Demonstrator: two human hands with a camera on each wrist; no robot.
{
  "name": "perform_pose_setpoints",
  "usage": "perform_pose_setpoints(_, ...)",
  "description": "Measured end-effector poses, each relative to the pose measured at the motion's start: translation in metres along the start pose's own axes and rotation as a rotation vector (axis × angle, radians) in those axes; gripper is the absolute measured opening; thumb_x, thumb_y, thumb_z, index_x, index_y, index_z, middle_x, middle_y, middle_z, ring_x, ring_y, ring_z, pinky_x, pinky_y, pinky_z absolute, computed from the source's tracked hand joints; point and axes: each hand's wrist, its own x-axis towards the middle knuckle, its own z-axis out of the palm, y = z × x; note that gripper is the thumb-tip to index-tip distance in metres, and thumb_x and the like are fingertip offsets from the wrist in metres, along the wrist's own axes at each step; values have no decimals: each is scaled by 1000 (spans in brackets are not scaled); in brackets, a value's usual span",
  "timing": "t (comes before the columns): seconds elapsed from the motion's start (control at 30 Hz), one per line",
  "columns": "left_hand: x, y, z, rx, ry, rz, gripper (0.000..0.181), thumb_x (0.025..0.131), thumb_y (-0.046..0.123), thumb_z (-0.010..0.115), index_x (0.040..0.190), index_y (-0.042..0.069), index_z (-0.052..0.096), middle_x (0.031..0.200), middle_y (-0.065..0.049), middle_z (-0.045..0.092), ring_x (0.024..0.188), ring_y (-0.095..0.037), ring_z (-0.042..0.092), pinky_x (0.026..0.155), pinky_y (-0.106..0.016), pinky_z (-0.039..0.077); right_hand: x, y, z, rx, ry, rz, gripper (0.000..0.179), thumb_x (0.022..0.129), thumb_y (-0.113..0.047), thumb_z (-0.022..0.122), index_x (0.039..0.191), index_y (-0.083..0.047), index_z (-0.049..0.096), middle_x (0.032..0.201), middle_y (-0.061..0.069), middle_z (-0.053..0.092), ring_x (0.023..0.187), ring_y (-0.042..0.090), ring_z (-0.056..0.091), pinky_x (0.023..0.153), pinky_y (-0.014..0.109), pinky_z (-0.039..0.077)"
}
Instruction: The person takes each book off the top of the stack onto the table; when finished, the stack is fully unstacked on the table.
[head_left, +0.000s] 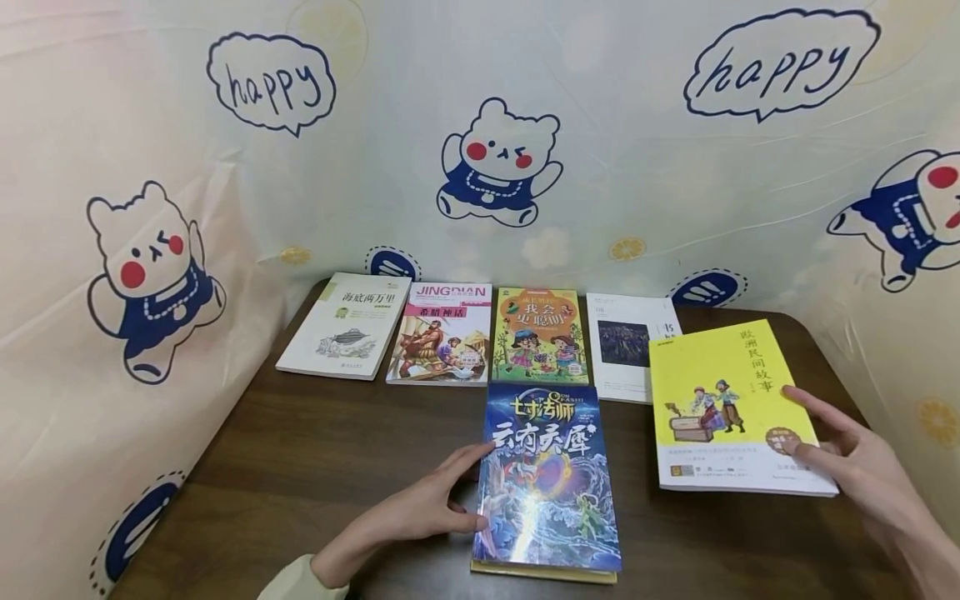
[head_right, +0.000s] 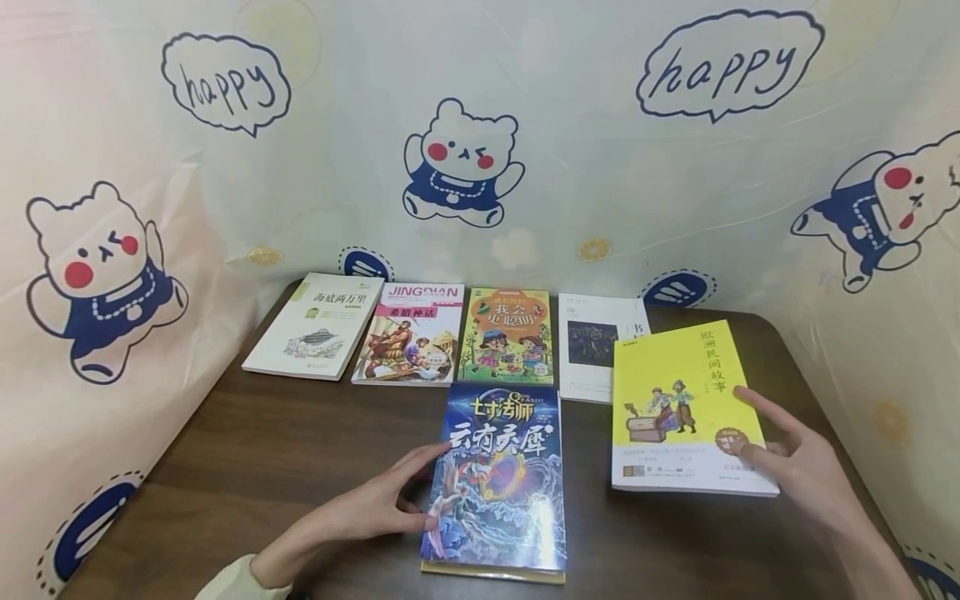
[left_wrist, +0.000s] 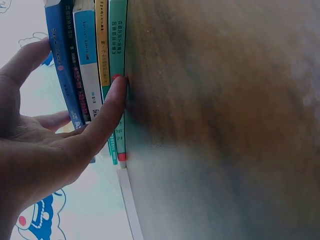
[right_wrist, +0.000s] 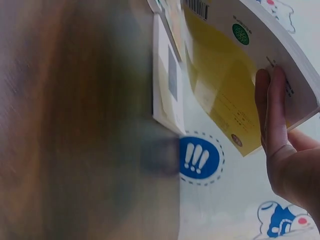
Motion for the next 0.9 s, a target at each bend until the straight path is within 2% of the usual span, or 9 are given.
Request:
perform_pose_setpoints(0.27,0,-2,1,-6,-2,12,87,85,29,75,154,24,22,154,-14,21,132,-35,34,77,-29,54,15,5,-23,-10,48,-12,74,92,-16,66,152,-35,27,92,-22,62,70,19,66,60,27,53)
perform_pose_setpoints(0.47,0,-3,2,-5,2,19,87,85,31,74,154,24,22,154,-13,21,132,-34,33,78,-30,54,30,10,-30,-112,85,16,79,91,-25,67,154,-29,20,109,-2,52,75,20,63,65,28,54)
perform_pose_setpoints(0.57,0,-4,2,-7,-2,19,87,85,31,74,154,24,22,154,-13,21,133,-35,32,77,-28,54,38,14,-34,-96,86,16,79,92,-25,67,155,-23,20,107,-7,51,75,15,63,63,27,54)
perform_pose_setpoints(0.7,0,-6,1,41,1,18,88,85,36,73,154,23,21,154,-13,22,136,-37,29,84,-32,51,48,15,-38,-108,78,4,78,93,-26,65,155,-18,19,116,3,48,75,10,61,63,25,53)
perform_pose_setpoints(0.8,0,-7,1,81,8,20,89,85,40,72,155,22,20,154,-13,22,137,-38,28,87,-35,49,56,14,-41,-157,69,-5,78,94,-28,63,155,-13,16,130,24,38,76,10,60,64,26,53)
perform_pose_setpoints(0.9,1,-7,0,77,5,25,89,85,39,72,155,22,20,154,-14,22,136,-38,29,83,-31,51,64,13,-45,-224,75,-8,80,94,-31,63,154,-7,16,136,32,33,77,15,59,62,26,51)
